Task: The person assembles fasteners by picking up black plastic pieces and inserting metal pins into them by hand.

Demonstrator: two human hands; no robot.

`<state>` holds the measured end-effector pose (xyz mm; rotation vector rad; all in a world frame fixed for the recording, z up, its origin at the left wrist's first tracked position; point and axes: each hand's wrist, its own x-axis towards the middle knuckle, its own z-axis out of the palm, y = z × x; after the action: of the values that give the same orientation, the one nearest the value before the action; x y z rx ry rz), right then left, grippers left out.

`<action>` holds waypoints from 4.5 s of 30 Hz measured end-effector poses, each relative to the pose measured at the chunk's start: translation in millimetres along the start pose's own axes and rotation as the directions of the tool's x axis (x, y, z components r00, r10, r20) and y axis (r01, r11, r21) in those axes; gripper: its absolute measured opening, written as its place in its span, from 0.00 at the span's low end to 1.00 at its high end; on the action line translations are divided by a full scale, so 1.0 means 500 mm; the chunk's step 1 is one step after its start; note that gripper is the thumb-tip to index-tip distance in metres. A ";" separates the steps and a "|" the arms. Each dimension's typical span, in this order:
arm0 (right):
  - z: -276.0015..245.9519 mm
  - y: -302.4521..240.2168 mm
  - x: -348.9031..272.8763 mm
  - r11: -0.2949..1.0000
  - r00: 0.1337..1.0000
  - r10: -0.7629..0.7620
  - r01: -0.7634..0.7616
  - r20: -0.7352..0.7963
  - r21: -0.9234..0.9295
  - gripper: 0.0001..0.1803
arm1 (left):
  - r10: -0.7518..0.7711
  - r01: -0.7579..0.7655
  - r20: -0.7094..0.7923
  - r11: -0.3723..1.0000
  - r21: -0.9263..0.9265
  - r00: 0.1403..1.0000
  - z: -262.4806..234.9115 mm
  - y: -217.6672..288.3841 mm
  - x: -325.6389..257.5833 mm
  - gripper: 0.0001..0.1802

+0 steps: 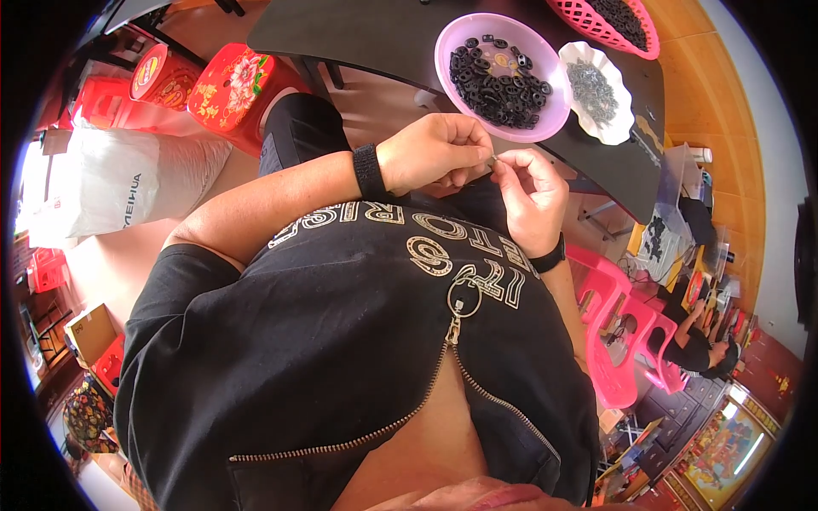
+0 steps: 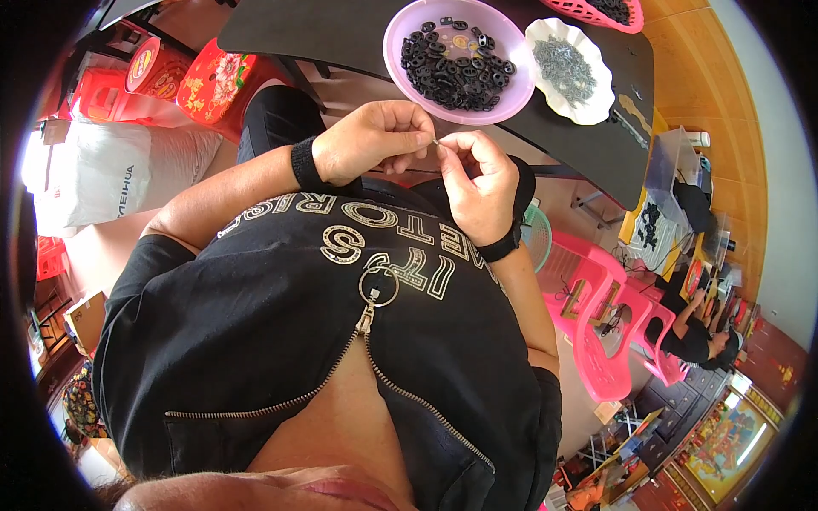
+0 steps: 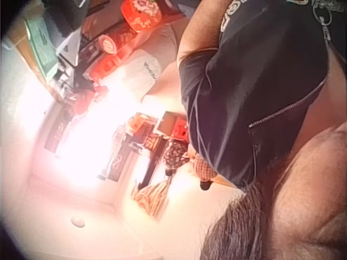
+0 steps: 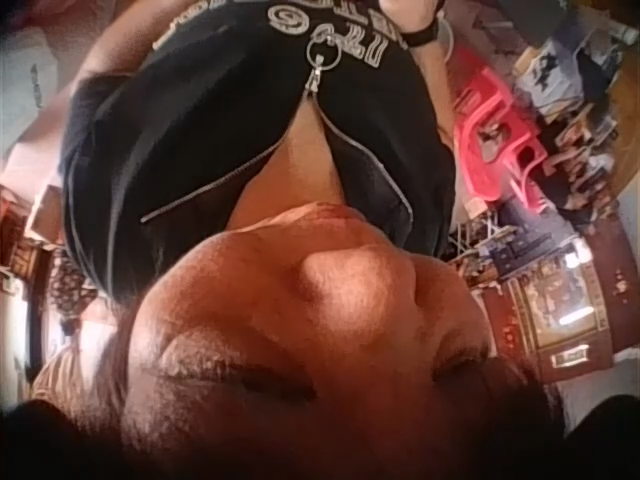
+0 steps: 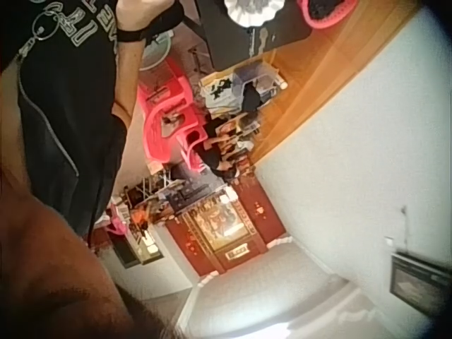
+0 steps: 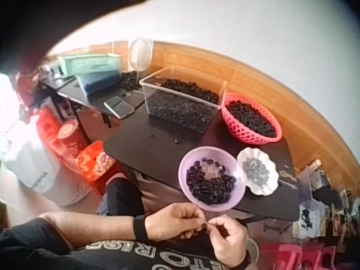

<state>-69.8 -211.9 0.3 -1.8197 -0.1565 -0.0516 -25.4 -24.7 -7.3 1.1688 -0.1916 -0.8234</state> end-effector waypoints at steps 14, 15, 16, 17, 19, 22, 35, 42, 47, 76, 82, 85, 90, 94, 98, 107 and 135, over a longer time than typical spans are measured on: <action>0.000 0.003 0.000 0.999 0.999 -0.039 0.039 0.036 0.001 0.01 | -0.115 0.116 0.020 0.993 -0.015 0.993 0.009 0.010 0.000 0.05; 0.000 0.004 0.000 0.999 0.999 -0.039 0.039 0.036 0.002 0.01 | -0.107 0.108 0.029 0.994 -0.017 0.994 0.008 0.010 0.000 0.05; 0.001 0.006 -0.001 0.999 0.999 -0.039 0.038 0.030 0.018 0.01 | -0.100 0.101 0.037 0.995 -0.019 0.994 0.007 0.010 0.000 0.04; 0.002 0.007 -0.001 0.999 0.999 -0.039 0.038 0.024 0.035 0.01 | -0.101 0.101 0.038 0.995 -0.019 0.994 0.007 0.010 0.000 0.04; 0.000 0.008 -0.001 0.999 0.998 -0.054 0.053 0.022 0.012 0.01 | -0.096 0.096 0.031 0.995 -0.003 0.995 0.007 0.011 -0.001 0.04; 0.000 0.009 0.000 0.997 0.997 -0.073 0.073 0.015 -0.013 0.02 | -0.099 0.100 0.029 0.995 -0.027 0.995 0.005 0.008 0.000 0.04; -0.002 0.011 0.000 0.997 0.998 -0.066 0.066 0.018 -0.041 0.02 | 0.001 0.006 -0.032 0.974 0.228 0.999 0.005 0.011 -0.005 0.08; -0.001 0.003 -0.001 0.998 0.999 -0.054 0.054 -0.004 -0.009 0.01 | 0.027 -0.026 -0.004 0.986 0.165 1.000 0.005 0.008 -0.005 0.07; -0.001 0.004 -0.001 0.998 0.998 -0.059 0.059 0.001 -0.018 0.01 | 0.092 -0.088 -0.006 0.971 0.223 0.996 0.008 0.003 -0.002 0.07; 0.004 0.002 0.000 0.998 1.000 -0.016 0.015 -0.010 -0.068 0.03 | 0.043 -0.020 -0.071 0.955 0.294 0.997 0.010 0.000 -0.004 0.08; 0.004 0.004 0.001 0.995 0.999 -0.024 0.026 0.024 -0.096 0.02 | 0.007 0.021 -0.092 0.954 0.299 0.996 0.013 -0.001 -0.003 0.09; 0.004 0.002 0.000 0.997 0.999 -0.017 0.019 0.030 -0.079 0.02 | 0.012 0.009 -0.076 0.964 0.265 0.997 0.013 0.000 -0.005 0.10; 0.002 0.003 0.001 0.999 0.999 0.006 -0.004 0.046 -0.041 0.02 | 0.037 -0.020 -0.058 0.964 0.266 0.998 0.011 0.000 -0.007 0.10; 0.003 0.006 0.002 0.999 0.999 -0.021 0.022 0.043 -0.040 0.02 | 0.030 -0.025 -0.017 0.977 0.210 0.999 0.008 0.001 -0.006 0.11; 0.006 0.005 0.000 1.000 0.999 -0.003 0.003 0.049 -0.002 0.02 | -0.012 0.009 0.016 0.989 0.149 1.000 0.003 -0.001 -0.003 0.11; 0.008 -0.002 0.000 0.997 0.995 -0.047 0.041 0.083 0.070 0.02 | -0.103 0.110 0.115 0.993 -0.051 0.988 -0.009 -0.007 0.002 0.12; 0.007 -0.006 0.011 0.893 0.938 -0.315 0.345 0.145 -0.289 0.07 | -0.193 0.250 0.207 0.920 -0.302 0.959 -0.008 0.004 0.000 0.09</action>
<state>-65.1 -207.5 3.2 -2.0936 -0.5536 -0.2431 -22.1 -21.6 -7.0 0.8142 -0.0606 -1.1145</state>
